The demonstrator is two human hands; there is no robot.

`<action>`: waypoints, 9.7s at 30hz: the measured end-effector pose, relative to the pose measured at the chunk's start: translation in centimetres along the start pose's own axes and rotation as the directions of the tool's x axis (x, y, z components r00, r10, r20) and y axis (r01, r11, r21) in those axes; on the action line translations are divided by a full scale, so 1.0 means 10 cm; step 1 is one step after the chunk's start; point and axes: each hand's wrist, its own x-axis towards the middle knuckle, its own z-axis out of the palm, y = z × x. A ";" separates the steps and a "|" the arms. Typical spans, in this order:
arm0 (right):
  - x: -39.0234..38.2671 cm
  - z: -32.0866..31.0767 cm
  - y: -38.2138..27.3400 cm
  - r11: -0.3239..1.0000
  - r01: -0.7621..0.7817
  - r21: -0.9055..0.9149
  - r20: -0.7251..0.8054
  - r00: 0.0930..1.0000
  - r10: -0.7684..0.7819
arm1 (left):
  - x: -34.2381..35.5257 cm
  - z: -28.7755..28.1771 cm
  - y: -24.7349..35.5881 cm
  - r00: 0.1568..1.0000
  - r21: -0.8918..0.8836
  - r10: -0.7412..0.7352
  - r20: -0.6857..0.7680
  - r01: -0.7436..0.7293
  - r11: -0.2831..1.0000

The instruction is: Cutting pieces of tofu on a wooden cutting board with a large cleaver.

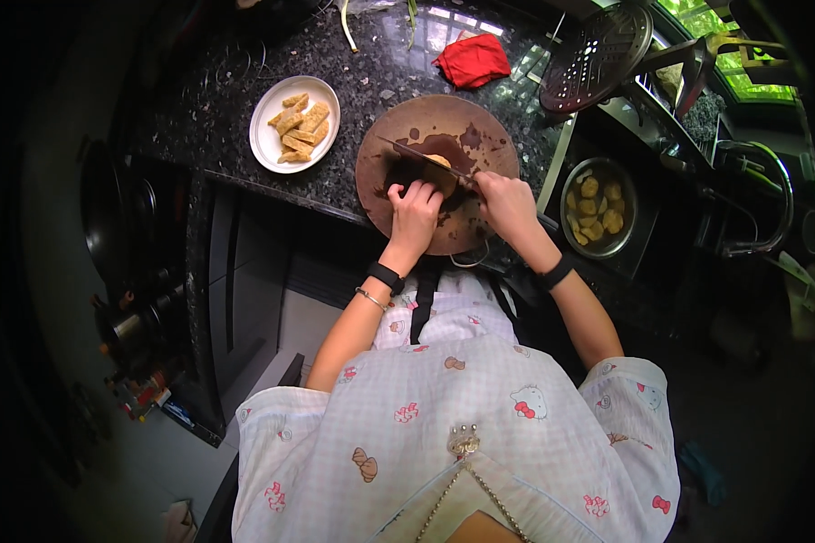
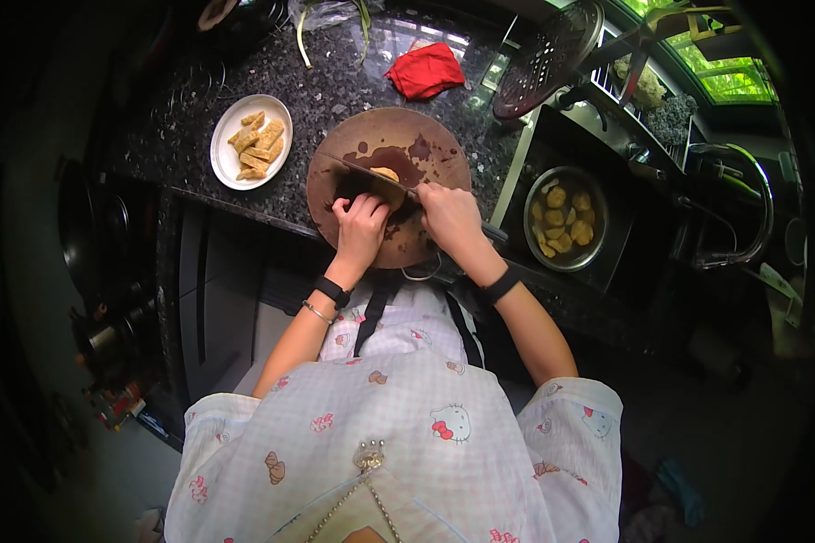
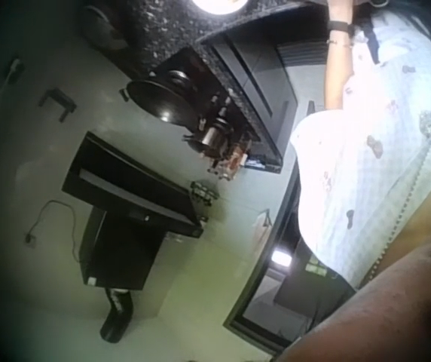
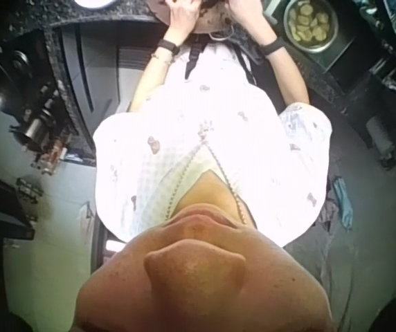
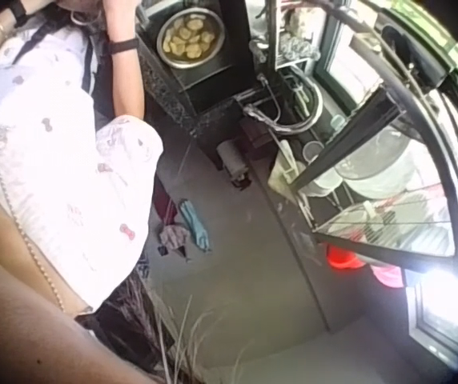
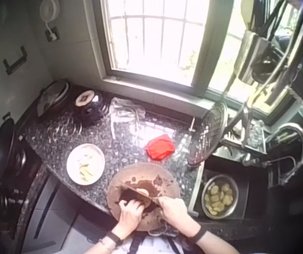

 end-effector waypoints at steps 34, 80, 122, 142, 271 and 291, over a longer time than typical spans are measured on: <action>-0.30 -0.13 -0.09 0.999 -0.050 -0.005 0.101 0.994 0.050 | -0.09 -0.04 -0.02 0.985 0.001 -0.119 -0.121 0.120 0.993; -0.43 -0.02 0.89 0.159 -0.845 0.511 0.856 0.516 -0.013 | 0.46 -0.19 -0.31 0.928 -0.419 -0.038 0.369 0.203 0.885; -0.57 -0.01 0.74 0.167 -0.831 0.531 0.847 0.523 -0.093 | 0.49 -0.43 -0.58 0.918 -0.273 0.292 0.270 -0.218 0.937; -0.91 -0.18 0.79 0.054 -0.817 0.574 0.804 0.575 0.154 | 0.39 -0.80 -0.98 0.920 -0.046 0.264 0.288 -0.263 0.964; 0.29 1.09 -0.21 0.840 -0.200 0.505 0.115 0.980 0.164 | -1.19 -0.35 0.23 0.766 0.211 -0.641 -0.051 0.636 0.743; -0.38 0.95 -0.16 0.762 -0.647 -0.018 0.055 0.760 0.647 | 0.00 -0.14 -0.43 0.989 0.008 0.146 0.012 -0.146 0.989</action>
